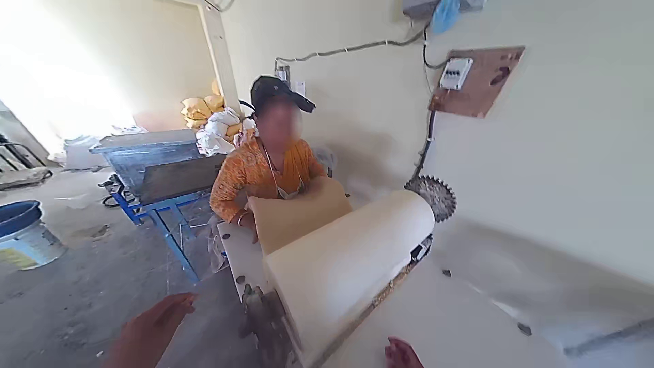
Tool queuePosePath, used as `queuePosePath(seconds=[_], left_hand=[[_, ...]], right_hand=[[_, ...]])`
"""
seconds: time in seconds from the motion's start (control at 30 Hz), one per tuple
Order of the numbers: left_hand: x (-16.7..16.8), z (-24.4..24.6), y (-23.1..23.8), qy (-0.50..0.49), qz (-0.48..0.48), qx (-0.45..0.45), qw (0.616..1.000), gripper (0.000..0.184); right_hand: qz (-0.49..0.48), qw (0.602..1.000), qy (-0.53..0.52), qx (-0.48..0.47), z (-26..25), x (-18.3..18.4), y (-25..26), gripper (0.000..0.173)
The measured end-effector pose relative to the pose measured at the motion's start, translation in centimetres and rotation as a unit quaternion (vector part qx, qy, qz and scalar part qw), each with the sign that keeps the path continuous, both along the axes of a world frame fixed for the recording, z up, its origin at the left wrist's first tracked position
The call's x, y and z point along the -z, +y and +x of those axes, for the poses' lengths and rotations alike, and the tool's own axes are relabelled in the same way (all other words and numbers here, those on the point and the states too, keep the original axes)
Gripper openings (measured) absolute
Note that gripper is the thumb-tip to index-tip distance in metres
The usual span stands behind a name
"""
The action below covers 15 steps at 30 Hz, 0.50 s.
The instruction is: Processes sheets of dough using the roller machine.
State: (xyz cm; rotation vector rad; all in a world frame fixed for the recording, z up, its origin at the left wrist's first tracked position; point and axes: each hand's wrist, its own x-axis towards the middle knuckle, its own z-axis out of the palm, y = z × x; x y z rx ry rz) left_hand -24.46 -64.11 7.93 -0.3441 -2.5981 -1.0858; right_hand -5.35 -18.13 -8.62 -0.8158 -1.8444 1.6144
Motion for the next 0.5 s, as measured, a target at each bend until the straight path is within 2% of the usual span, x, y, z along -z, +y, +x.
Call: queuePosePath(seconds=[0.1, 0.3, 0.5], left_hand=[[-0.8, 0.2, 0.5, 0.004, -0.013, 0.01, 1.0, 0.037], [-2.1, 0.0, 1.9, 0.002, -0.025, 0.037, 0.999, 0.037], [-3.0, -0.9, 3.6, 0.0, -0.047, 0.067, 0.997, 0.037]], right_hand=[[0.015, 0.999, -0.028, 0.004, -1.7, 0.1, -0.1, 0.019], [-0.028, 0.999, -0.026, -0.007, -3.9, -0.2, -0.1, 0.016], [-0.054, 0.996, -0.049, -0.053, -5.9, -0.3, -0.7, 0.02]])
